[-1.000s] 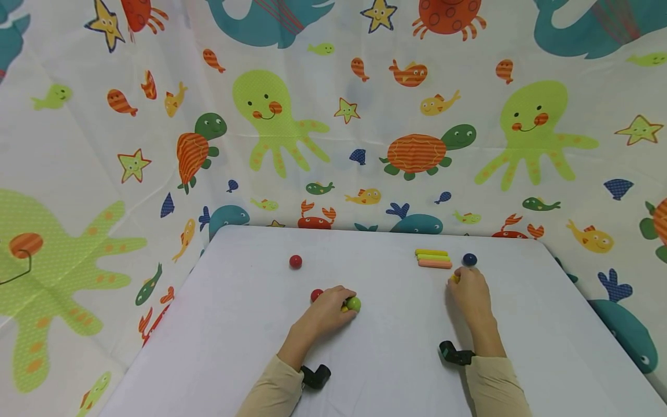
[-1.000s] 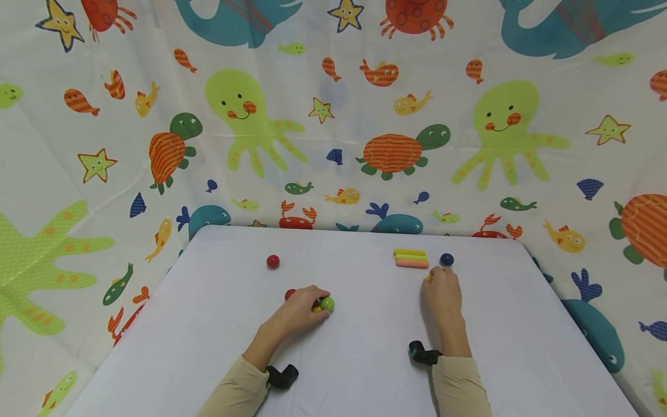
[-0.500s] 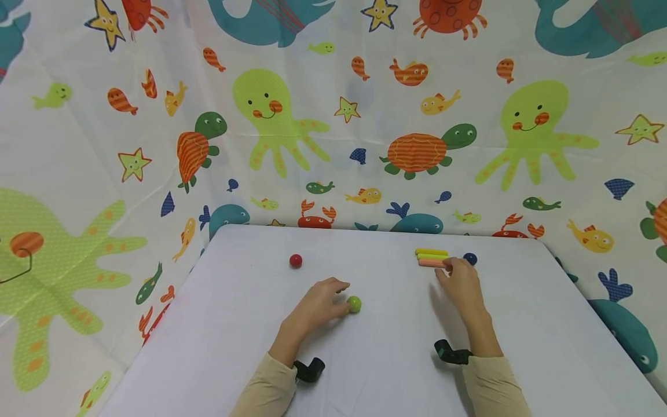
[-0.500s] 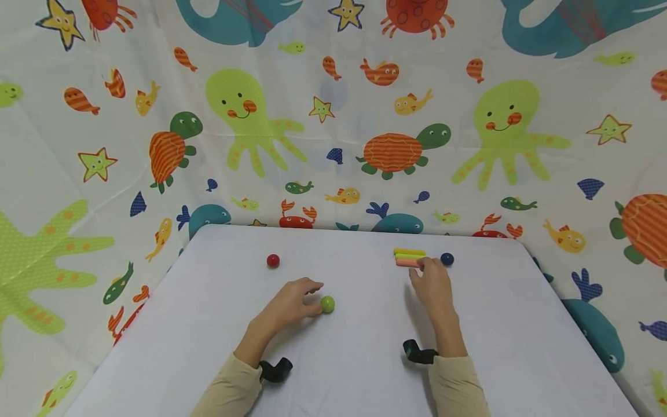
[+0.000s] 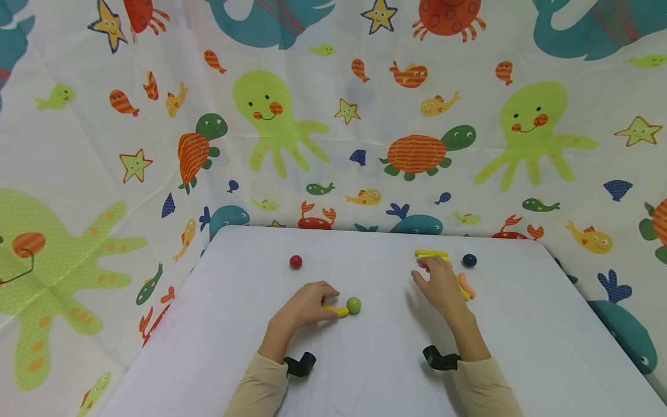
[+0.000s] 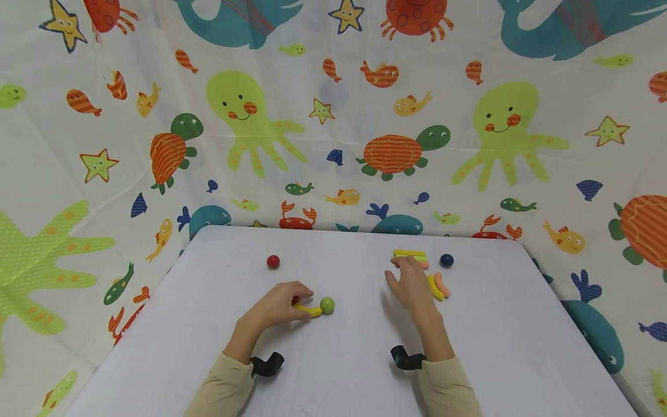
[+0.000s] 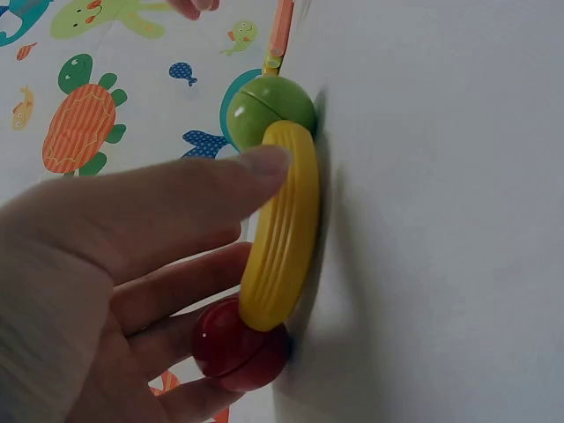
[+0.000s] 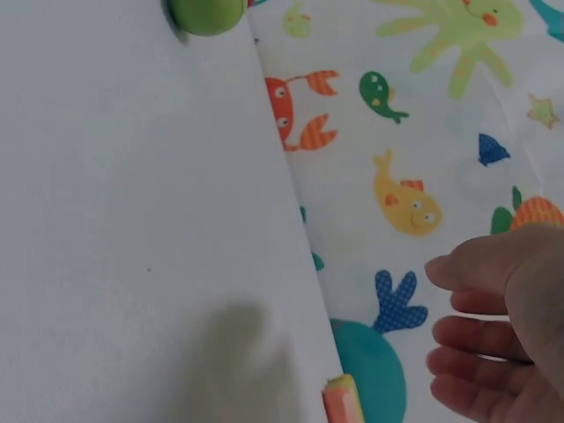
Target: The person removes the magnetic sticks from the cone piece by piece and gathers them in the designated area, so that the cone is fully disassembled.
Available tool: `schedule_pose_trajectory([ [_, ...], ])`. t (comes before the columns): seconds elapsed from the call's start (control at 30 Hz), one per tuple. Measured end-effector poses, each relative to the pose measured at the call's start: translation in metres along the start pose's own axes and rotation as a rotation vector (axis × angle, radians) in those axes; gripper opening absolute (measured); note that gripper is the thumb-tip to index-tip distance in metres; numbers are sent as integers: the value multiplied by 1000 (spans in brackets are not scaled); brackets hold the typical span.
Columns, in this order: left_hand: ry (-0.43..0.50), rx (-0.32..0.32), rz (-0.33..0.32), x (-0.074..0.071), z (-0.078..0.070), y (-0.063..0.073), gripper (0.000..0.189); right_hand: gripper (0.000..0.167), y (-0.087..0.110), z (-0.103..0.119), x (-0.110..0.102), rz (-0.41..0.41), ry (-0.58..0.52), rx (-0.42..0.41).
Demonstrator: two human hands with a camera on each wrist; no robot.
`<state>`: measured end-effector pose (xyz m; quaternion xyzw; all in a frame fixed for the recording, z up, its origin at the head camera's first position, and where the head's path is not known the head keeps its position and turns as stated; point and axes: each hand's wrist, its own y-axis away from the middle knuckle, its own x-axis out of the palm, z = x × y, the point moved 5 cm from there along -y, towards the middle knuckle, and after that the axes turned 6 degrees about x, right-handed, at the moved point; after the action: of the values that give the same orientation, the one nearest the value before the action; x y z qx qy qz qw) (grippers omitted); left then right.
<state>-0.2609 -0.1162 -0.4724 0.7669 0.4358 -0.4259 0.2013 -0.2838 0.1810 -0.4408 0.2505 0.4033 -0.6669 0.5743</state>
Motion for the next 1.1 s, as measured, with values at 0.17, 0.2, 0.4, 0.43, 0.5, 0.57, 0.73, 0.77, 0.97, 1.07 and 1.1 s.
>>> schedule_pose_trajectory([
  [0.17,0,13,29,8,0,-3,36,39,2,14,13,72,10,-42],
  [0.2,-9,21,30,9,0,-4,35,39,3,17,16,82,9,-52],
  [0.4,-56,81,14,14,-5,-7,25,41,9,31,30,158,-6,-107],
  [0.43,-59,86,12,14,-6,-8,23,41,10,33,33,174,-8,-114],
  [0.5,-77,93,8,16,-7,-8,21,41,12,37,38,200,-15,-128],
  [0.57,-102,101,8,17,-8,-9,21,41,14,41,42,225,-19,-137],
  [0.73,-157,121,7,21,-12,-11,21,41,20,50,53,287,-32,-164],
  [0.77,-163,128,4,21,-13,-11,20,42,21,52,54,298,-30,-172],
  [0.97,-200,175,-20,26,-21,-14,20,45,28,60,64,390,3,-239],
  [1.07,-219,186,-22,29,-23,-15,21,44,31,63,69,440,14,-276],
  [1.1,-222,188,-23,30,-24,-15,21,43,32,63,71,455,20,-287],
])
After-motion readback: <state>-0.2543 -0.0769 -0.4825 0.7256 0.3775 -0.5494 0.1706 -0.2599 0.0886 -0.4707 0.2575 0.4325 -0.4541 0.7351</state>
